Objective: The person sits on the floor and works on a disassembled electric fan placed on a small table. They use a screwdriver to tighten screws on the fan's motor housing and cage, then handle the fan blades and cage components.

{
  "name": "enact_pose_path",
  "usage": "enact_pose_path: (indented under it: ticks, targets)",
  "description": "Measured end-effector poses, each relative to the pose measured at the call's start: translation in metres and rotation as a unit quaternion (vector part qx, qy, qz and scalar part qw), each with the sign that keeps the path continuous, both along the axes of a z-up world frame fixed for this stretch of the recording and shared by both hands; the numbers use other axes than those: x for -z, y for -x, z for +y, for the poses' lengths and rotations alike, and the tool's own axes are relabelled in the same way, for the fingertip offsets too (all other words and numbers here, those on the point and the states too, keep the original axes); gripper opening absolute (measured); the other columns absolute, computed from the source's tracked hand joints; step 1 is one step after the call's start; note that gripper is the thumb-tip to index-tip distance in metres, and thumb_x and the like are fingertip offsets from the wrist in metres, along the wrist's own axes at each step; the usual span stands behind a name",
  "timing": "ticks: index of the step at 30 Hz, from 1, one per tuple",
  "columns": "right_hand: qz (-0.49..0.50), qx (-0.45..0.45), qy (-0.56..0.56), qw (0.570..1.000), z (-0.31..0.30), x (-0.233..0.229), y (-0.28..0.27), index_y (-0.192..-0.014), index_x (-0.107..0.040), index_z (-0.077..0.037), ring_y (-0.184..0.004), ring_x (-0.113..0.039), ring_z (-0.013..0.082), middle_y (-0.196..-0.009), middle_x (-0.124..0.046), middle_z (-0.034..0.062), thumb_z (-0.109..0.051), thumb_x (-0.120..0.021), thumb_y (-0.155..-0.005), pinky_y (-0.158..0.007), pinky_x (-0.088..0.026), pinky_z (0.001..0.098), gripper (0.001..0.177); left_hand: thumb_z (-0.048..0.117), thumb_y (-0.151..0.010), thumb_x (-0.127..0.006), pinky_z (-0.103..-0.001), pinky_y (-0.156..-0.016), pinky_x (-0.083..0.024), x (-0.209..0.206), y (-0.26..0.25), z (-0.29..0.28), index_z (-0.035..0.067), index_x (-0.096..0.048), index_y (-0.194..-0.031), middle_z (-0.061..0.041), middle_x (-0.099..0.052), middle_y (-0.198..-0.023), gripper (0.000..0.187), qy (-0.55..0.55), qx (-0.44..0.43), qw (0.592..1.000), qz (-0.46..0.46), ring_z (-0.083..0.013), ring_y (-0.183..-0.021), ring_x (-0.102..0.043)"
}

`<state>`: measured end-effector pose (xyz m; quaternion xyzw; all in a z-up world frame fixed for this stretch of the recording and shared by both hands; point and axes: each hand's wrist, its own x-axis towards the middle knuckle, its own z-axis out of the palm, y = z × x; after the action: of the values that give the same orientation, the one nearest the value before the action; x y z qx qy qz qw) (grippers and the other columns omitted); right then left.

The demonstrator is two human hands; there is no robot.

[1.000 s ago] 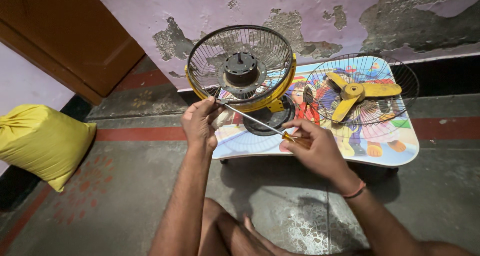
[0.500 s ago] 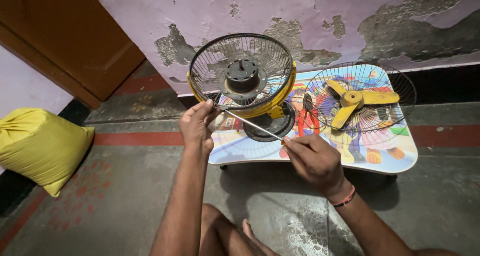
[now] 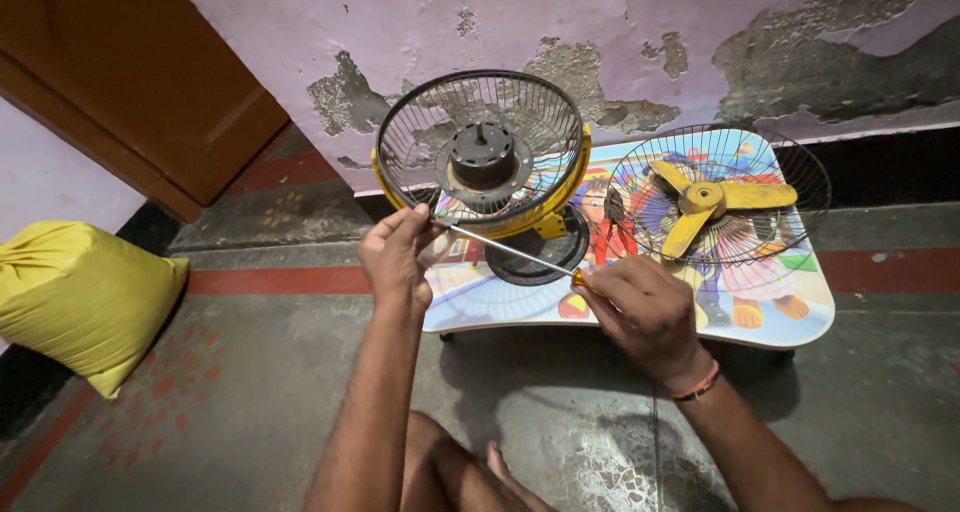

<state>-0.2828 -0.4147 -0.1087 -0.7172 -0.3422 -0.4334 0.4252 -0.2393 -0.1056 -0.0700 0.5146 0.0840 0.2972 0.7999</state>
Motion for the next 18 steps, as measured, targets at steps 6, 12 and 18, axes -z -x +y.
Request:
enact_pose_path:
  ticks: [6,12,18]
  targets:
    - [0.397,-0.206,-0.066,0.892,0.001,0.003,-0.030,-0.093,-0.074,0.004,-0.064,-0.052,0.0267,-0.077,-0.060,0.0150,-0.014,-0.075,-0.097,-0.055,-0.039,0.0350,0.018,0.002,-0.083,-0.079,-0.033,-0.062,-0.064,-0.005,0.003,-0.006,-0.005,-0.068,-0.095,-0.014,-0.074,-0.083,0.018,0.021,0.008,1.000,0.009,-0.0203,-0.066,-0.073]
    - [0.260,-0.113,0.014,0.959,-0.002,-0.001,-0.031,-0.089,-0.069,-0.004,-0.067,-0.066,0.0189,-0.079,-0.064,0.0073,-0.008,-0.083,-0.077,-0.060,-0.050,0.0283,0.018,0.003,-0.083,-0.080,-0.033,-0.060,-0.064,-0.005,0.002,-0.011,-0.006,-0.068,-0.097,-0.014,-0.074,-0.083,0.020,0.023,-0.008,1.000,0.003,-0.0194,-0.065,-0.072]
    - [-0.038,0.004,0.078,0.996,-0.009,-0.005,-0.028,-0.096,-0.072,-0.007,-0.070,-0.066,0.0225,-0.080,-0.068,0.0072,-0.014,-0.081,-0.084,-0.063,-0.050,0.0326,0.017,0.003,-0.084,-0.082,-0.030,-0.062,-0.062,0.002,0.000,-0.013,-0.006,-0.068,-0.097,-0.012,-0.074,-0.084,0.022,0.004,-0.035,0.999,-0.017,-0.0187,-0.066,-0.072]
